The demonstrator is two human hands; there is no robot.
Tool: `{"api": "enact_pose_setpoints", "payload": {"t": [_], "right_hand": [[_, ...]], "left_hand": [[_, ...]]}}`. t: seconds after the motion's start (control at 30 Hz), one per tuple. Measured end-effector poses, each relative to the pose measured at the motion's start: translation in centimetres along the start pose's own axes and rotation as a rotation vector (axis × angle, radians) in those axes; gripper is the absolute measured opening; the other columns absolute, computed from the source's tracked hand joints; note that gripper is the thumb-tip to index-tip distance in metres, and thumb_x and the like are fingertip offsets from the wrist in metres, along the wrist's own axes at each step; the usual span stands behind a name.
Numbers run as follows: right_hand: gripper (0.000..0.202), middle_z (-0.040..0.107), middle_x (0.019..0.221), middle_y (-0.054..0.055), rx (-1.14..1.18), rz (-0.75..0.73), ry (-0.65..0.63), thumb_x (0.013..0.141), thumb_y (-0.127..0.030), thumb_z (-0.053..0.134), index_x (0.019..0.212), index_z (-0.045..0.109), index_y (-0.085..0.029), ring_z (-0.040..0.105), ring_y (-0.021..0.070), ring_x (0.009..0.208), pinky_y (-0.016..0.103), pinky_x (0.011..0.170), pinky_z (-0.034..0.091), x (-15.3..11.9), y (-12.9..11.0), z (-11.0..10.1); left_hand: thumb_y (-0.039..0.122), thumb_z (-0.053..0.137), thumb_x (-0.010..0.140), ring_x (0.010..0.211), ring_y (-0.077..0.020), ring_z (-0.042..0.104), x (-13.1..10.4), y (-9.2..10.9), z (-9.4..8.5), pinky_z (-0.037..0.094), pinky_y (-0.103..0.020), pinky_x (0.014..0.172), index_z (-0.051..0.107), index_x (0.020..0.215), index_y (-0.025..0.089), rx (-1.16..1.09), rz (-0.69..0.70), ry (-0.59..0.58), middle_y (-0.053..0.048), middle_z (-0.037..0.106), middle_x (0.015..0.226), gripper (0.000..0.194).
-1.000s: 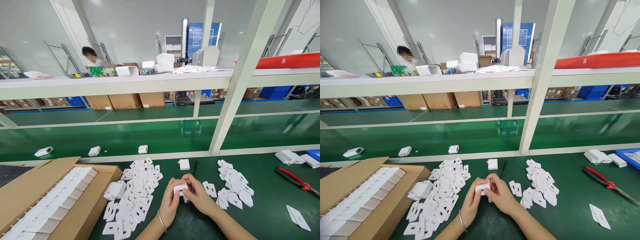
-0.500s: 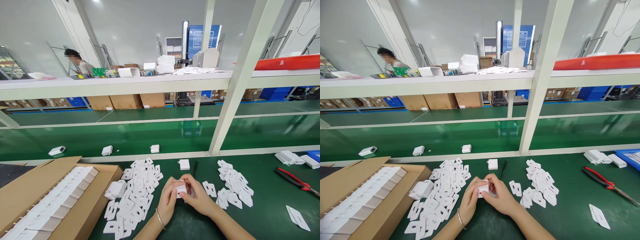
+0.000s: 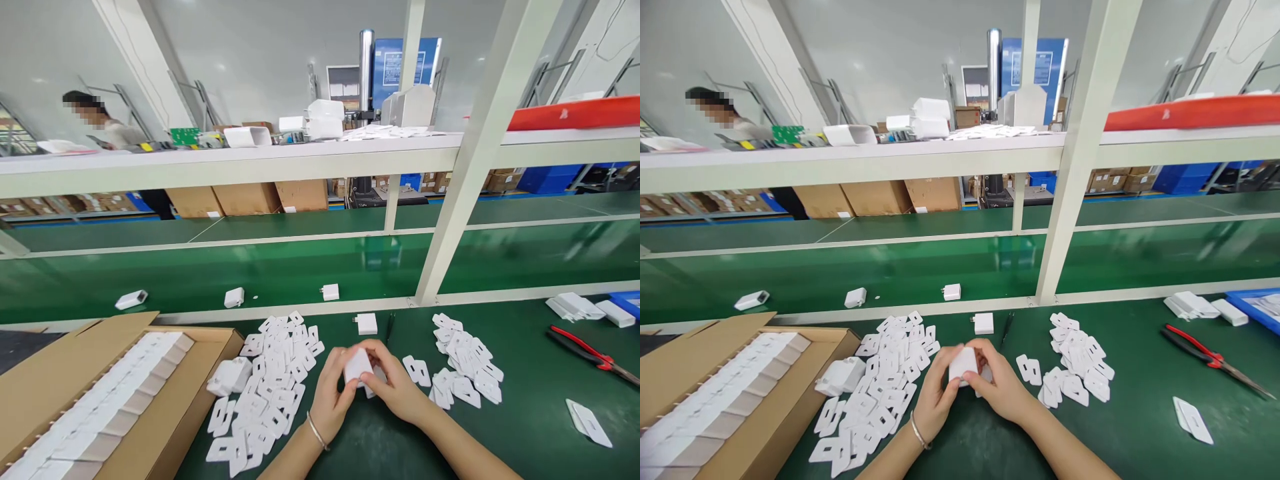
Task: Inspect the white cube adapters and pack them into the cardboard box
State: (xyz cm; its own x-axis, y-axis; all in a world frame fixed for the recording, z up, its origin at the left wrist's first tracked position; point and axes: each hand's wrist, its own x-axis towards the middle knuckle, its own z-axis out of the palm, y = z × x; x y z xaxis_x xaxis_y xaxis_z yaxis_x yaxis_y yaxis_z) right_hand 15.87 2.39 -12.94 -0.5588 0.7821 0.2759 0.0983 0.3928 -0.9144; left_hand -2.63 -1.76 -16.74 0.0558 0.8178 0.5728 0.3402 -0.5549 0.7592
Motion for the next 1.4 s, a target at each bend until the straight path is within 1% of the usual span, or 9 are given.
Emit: {"api": "enact_pose_setpoints", "payload": {"t": [0.17, 0.27, 0.43, 0.63, 0.73, 0.87, 1.03, 1.2, 1.4], "right_hand": [[0.046, 0.063, 0.128, 0.012, -0.247, -0.101, 0.152, 0.098, -0.044, 0.064, 0.137, 0.051, -0.023, 0.064, 0.0256, 0.105, 0.041, 0.095, 0.054, 0.4, 0.4, -0.7], [0.044, 0.064, 0.127, 0.013, -0.287, -0.124, 0.202, 0.099, -0.045, 0.062, 0.136, 0.052, -0.023, 0.065, 0.0265, 0.105, 0.043, 0.094, 0.056, 0.5, 0.6, -1.0], [0.044, 0.065, 0.127, 0.013, -0.154, -0.077, 0.358, 0.103, -0.048, 0.054, 0.139, 0.046, -0.024, 0.067, 0.0268, 0.11, 0.043, 0.096, 0.057, 0.5, 1.0, -1.0], [0.038, 0.067, 0.123, 0.013, -0.082, -0.109, 0.432, 0.109, -0.049, 0.039, 0.135, 0.045, -0.023, 0.069, 0.0254, 0.108, 0.04, 0.09, 0.059, 0.3, 1.3, -1.4], [0.042, 0.067, 0.122, 0.014, -0.306, -0.191, 0.258, 0.105, -0.05, 0.048, 0.136, 0.049, -0.022, 0.068, 0.0278, 0.105, 0.044, 0.09, 0.058, 0.4, 1.0, -1.9], [0.044, 0.067, 0.13, 0.014, -0.488, -0.2, 0.08, 0.103, -0.044, 0.056, 0.142, 0.05, -0.024, 0.065, 0.0305, 0.117, 0.047, 0.097, 0.056, 0.6, 0.6, -2.0], [0.043, 0.059, 0.14, 0.012, -0.477, -0.17, 0.027, 0.103, -0.04, 0.056, 0.144, 0.049, -0.029, 0.066, 0.0266, 0.117, 0.041, 0.097, 0.058, 0.8, 0.6, -1.9], [0.05, 0.049, 0.143, 0.012, -0.506, -0.166, -0.017, 0.104, -0.04, 0.053, 0.152, 0.043, -0.035, 0.068, 0.0224, 0.1, 0.041, 0.089, 0.061, 1.3, 1.5, -2.0], [0.058, 0.053, 0.13, 0.013, -0.405, -0.2, 0.113, 0.103, -0.042, 0.051, 0.157, 0.034, -0.029, 0.066, 0.0243, 0.098, 0.047, 0.088, 0.06, 2.0, 2.7, -1.8]], "left_hand": [[0.041, 0.063, 0.098, 0.115, -0.0277, 0.058, 0.0, -0.7, 0.1, 0.048, -0.048, 0.101, 0.009, 0.164, 0.031, 0.005, -0.176, -0.005, -0.014, 0.049, 0.143, 0.086], [0.04, 0.08, 0.083, 0.125, -0.0345, 0.054, 0.1, -0.4, 0.2, 0.045, -0.053, 0.105, 0.03, 0.156, 0.026, 0.125, -0.222, -0.185, -0.015, 0.052, 0.14, 0.09], [0.023, 0.079, 0.079, 0.12, -0.0356, 0.055, 0.7, 0.1, 0.2, 0.045, -0.054, 0.102, 0.061, 0.123, 0.026, 0.297, -0.193, -0.354, -0.01, 0.063, 0.125, 0.048], [0.024, 0.067, 0.09, 0.107, -0.0262, 0.064, 1.1, 0.0, 0.0, 0.051, -0.043, 0.093, 0.052, 0.13, 0.026, -0.103, -0.348, -0.17, -0.01, 0.063, 0.126, 0.042], [0.036, 0.066, 0.094, 0.096, -0.0225, 0.068, 1.2, 0.0, -0.2, 0.053, -0.042, 0.09, 0.047, 0.134, 0.027, -0.501, -0.518, -0.147, -0.01, 0.06, 0.131, 0.045], [0.043, 0.068, 0.089, 0.11, -0.0277, 0.063, 1.4, 0.3, -0.5, 0.05, -0.042, 0.096, 0.053, 0.133, 0.026, -0.754, -0.569, -0.135, -0.01, 0.059, 0.134, 0.05], [0.051, 0.058, 0.098, 0.11, -0.0257, 0.059, 1.7, -0.1, 0.1, 0.048, -0.039, 0.096, 0.055, 0.123, 0.023, -0.643, -0.487, -0.068, -0.009, 0.06, 0.119, 0.038], [0.054, 0.078, 0.082, 0.09, -0.0206, 0.061, 3.0, -0.9, 1.0, 0.052, -0.034, 0.081, 0.05, 0.117, 0.021, -0.557, -0.355, 0.054, -0.006, 0.057, 0.106, 0.055], [0.035, 0.082, 0.072, 0.1, -0.0204, 0.059, 5.0, 1.2, -1.9, 0.054, -0.036, 0.09, 0.033, 0.143, 0.025, -0.42, -0.258, 0.313, -0.009, 0.046, 0.126, 0.087]]}}
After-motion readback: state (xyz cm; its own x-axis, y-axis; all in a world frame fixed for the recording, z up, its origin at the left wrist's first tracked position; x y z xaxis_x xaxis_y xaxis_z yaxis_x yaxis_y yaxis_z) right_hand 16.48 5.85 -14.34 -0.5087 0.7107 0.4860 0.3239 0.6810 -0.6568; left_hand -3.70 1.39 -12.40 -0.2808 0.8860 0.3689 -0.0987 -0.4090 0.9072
